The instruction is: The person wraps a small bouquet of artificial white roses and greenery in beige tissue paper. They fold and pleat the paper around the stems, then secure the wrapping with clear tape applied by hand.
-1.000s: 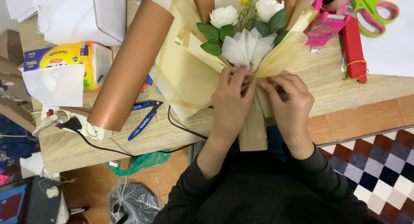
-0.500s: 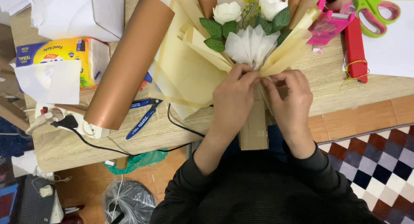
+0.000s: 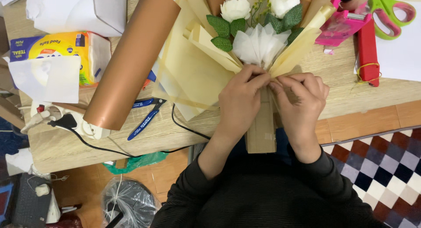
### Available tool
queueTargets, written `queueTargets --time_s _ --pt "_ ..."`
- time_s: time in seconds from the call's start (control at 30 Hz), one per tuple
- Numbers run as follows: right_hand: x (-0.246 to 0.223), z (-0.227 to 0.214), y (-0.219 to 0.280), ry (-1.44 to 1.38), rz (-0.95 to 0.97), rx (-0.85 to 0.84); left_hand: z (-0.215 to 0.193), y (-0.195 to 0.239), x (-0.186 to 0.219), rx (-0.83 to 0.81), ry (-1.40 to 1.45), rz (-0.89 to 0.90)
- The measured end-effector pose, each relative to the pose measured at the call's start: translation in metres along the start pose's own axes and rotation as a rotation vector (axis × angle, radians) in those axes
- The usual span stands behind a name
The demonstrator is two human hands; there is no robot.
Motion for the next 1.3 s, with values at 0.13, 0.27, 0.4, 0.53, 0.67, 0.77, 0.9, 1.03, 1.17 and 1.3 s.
queueTargets --time_s 0.13,0.27,0.4,0.53,0.67,0.77,0.9,1.03,1.17,1.3 --pt "0.005 0.005 -0.002 -0.009 0.015 -0.017 0.006 0.002 -0.010 -0.002 0.054 -0.015" --pt "0.003 0.005 -0.007 -0.064 0.022 -0.041 0.005 0.003 -0.016 0.013 0.096 -0.050" --pt "0.002 0.006 -0.007 -0.072 -0.018 -0.063 -0.003 -0.001 -0.019 0.090 0.158 -0.084" --pt "0.001 0.004 -0.009 -0.031 -0.044 -0.079 0.012 -0.012 -0.017 0.050 0.160 -0.039" --pt "-0.003 0.004 -0.012 -0.070 -0.026 -0.074 0.022 -0.018 -0.030 0.084 0.243 -0.063" --pt "-0.003 0.004 -0.010 -0.087 -0.010 -0.084 0.028 -0.017 -0.040 0.059 0.326 -0.113" --pt "-0.002 0.004 -0.010 -0.071 0.000 -0.085 0.000 -0.010 -0.016 0.244 0.027 0.010" --pt "0.011 0.011 -0.009 -0.064 0.008 -0.098 -0.009 -0.003 -0.009 0.292 -0.131 0.018" --pt "0.009 0.012 -0.015 -0.081 0.026 -0.159 -0.008 -0.002 -0.008 0.282 -0.069 0.029" --pt "-0.004 0.012 -0.021 -0.106 0.002 -0.194 -0.003 0.001 -0.013 0.332 -0.143 0.010"
Point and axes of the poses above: each hand's wrist, its own y-axis away from the middle knuckle, its own z-axis out of the palm, x = y × z, the point moved 10 cm from there along -y, towards the middle knuckle, and after that the axes turned 5 degrees about -x, right-handed, at the moved point
